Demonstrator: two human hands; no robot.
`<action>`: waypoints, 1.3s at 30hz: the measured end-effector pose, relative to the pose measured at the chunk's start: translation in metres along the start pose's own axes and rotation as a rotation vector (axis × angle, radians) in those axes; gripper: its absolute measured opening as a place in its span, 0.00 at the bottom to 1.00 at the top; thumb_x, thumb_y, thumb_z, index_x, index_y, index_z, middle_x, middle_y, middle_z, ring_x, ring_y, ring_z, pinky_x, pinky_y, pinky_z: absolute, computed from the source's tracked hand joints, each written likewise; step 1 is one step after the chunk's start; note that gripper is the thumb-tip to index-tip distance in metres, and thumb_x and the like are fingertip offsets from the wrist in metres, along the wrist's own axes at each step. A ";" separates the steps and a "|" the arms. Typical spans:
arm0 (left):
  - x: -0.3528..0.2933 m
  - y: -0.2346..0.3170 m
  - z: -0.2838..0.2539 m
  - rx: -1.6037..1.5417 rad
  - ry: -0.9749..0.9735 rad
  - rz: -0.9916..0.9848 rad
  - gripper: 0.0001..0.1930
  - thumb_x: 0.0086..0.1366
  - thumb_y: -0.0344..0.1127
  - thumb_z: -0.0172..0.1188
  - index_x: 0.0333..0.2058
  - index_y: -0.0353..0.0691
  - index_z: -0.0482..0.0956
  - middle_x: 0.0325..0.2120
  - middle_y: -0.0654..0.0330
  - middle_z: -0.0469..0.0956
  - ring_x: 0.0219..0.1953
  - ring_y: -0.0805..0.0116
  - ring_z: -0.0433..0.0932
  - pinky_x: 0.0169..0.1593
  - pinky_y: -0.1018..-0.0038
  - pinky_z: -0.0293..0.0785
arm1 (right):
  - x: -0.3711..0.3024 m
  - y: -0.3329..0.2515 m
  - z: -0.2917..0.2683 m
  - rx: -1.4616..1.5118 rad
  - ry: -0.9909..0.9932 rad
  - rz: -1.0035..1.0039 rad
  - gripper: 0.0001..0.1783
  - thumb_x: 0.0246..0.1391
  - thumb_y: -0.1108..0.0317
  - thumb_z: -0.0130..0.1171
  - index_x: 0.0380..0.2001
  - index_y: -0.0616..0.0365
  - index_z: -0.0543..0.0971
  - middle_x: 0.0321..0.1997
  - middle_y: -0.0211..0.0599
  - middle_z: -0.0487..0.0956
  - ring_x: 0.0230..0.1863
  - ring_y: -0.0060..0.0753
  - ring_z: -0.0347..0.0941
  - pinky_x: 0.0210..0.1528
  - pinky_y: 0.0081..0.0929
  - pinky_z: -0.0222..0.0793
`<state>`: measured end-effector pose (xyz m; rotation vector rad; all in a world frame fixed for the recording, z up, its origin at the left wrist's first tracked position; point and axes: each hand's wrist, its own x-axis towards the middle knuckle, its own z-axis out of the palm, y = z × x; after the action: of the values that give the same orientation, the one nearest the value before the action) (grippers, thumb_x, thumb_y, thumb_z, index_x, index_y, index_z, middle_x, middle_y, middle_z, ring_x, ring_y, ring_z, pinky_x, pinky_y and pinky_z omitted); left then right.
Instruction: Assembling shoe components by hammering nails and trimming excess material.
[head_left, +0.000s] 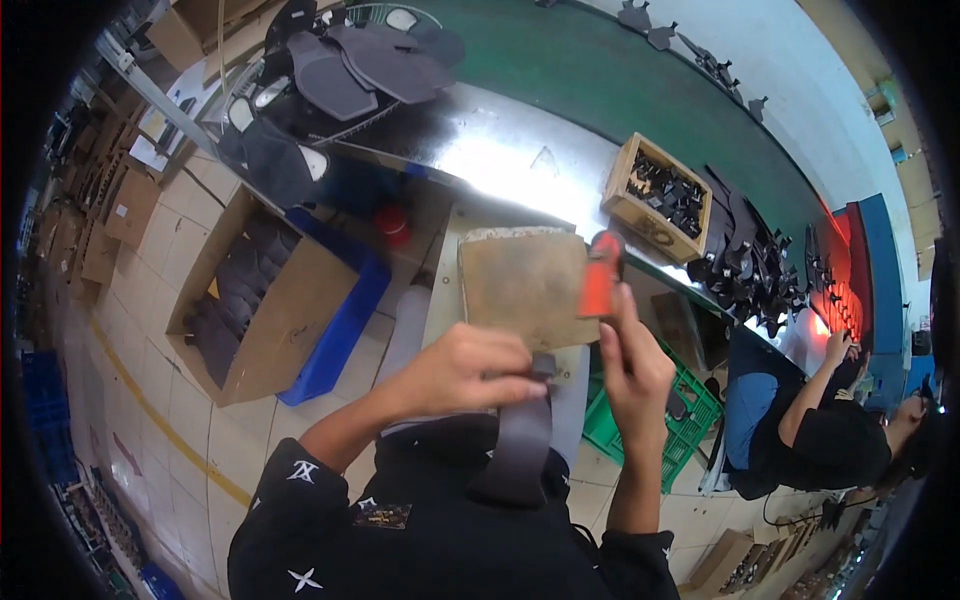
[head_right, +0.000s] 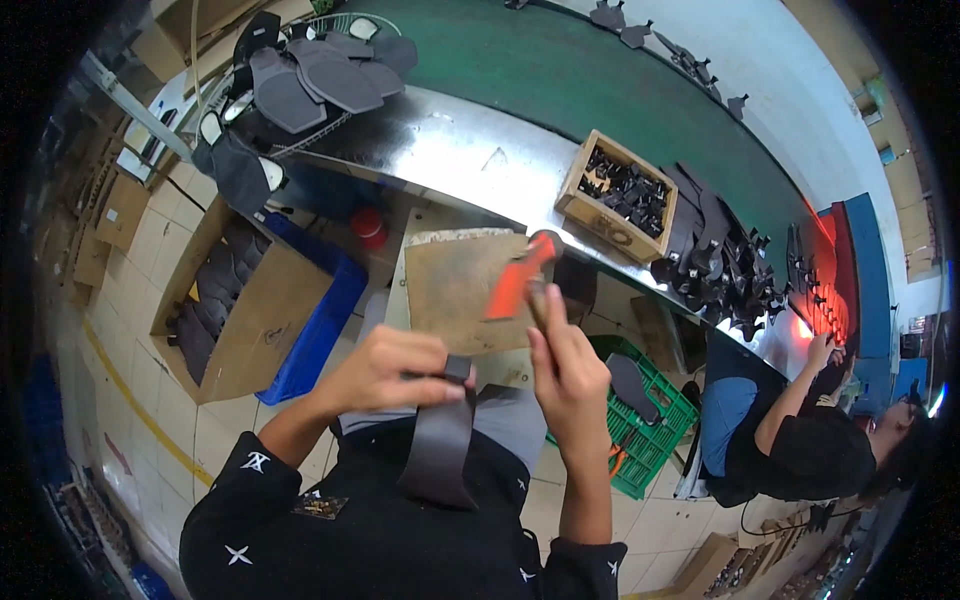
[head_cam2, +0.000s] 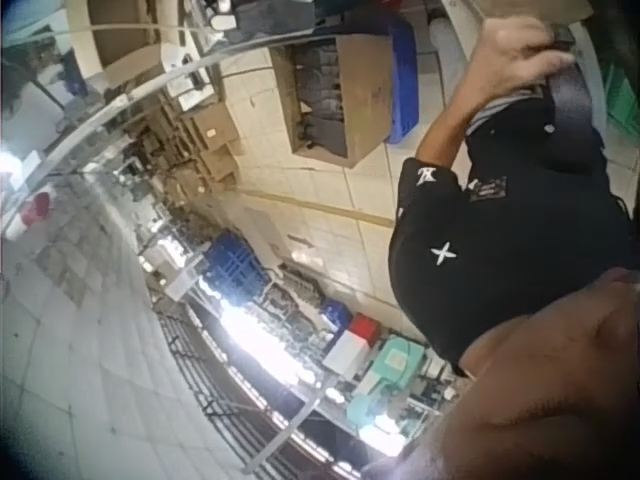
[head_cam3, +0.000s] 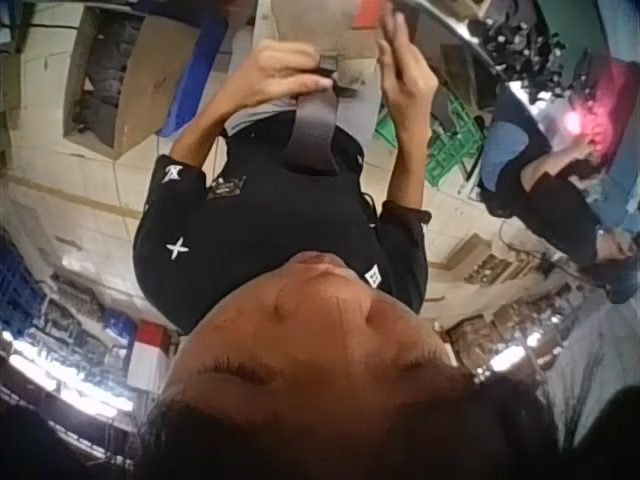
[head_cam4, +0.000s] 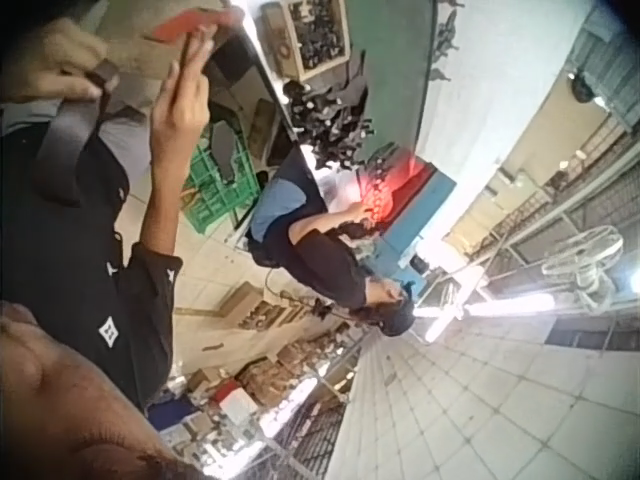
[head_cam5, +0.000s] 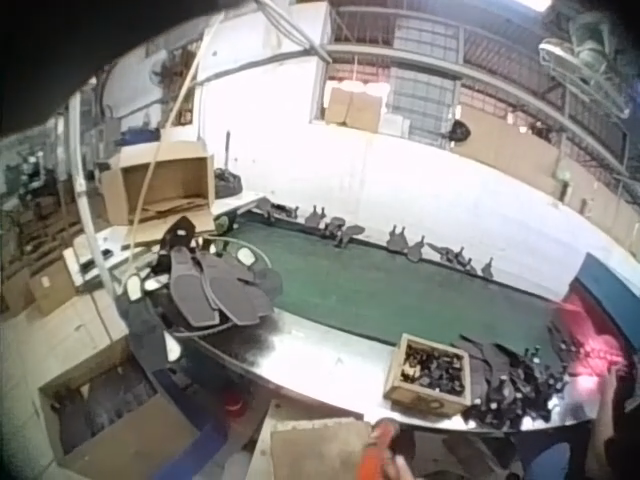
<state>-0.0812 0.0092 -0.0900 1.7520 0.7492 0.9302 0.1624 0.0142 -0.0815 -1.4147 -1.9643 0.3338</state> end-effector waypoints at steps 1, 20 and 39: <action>-0.008 0.014 0.005 -0.073 0.016 -0.042 0.12 0.62 0.35 0.66 0.29 0.30 0.78 0.24 0.54 0.75 0.25 0.61 0.76 0.31 0.69 0.70 | 0.004 0.002 0.008 -0.065 -0.088 -0.059 0.26 0.58 0.73 0.62 0.60 0.57 0.74 0.31 0.40 0.77 0.26 0.40 0.73 0.28 0.31 0.70; -0.025 0.051 0.037 -0.678 -0.398 -0.194 0.15 0.66 0.40 0.63 0.29 0.31 0.83 0.15 0.58 0.72 0.21 0.75 0.67 0.29 0.74 0.63 | 0.005 -0.036 -0.004 1.267 -0.637 -0.500 0.16 0.48 0.62 0.66 0.23 0.67 0.77 0.21 0.40 0.74 0.18 0.38 0.69 0.18 0.28 0.62; 0.113 0.006 -0.182 -0.239 0.557 -0.135 0.15 0.71 0.42 0.58 0.46 0.37 0.78 0.37 0.65 0.80 0.38 0.76 0.77 0.45 0.78 0.72 | -0.027 0.150 -0.091 0.407 0.385 0.583 0.15 0.66 0.61 0.56 0.31 0.62 0.81 0.23 0.23 0.76 0.21 0.10 0.65 0.21 0.15 0.57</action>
<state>-0.1773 0.1849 -0.0139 1.2223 1.0445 1.3737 0.3370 0.0297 -0.1094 -1.6035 -1.0768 0.6279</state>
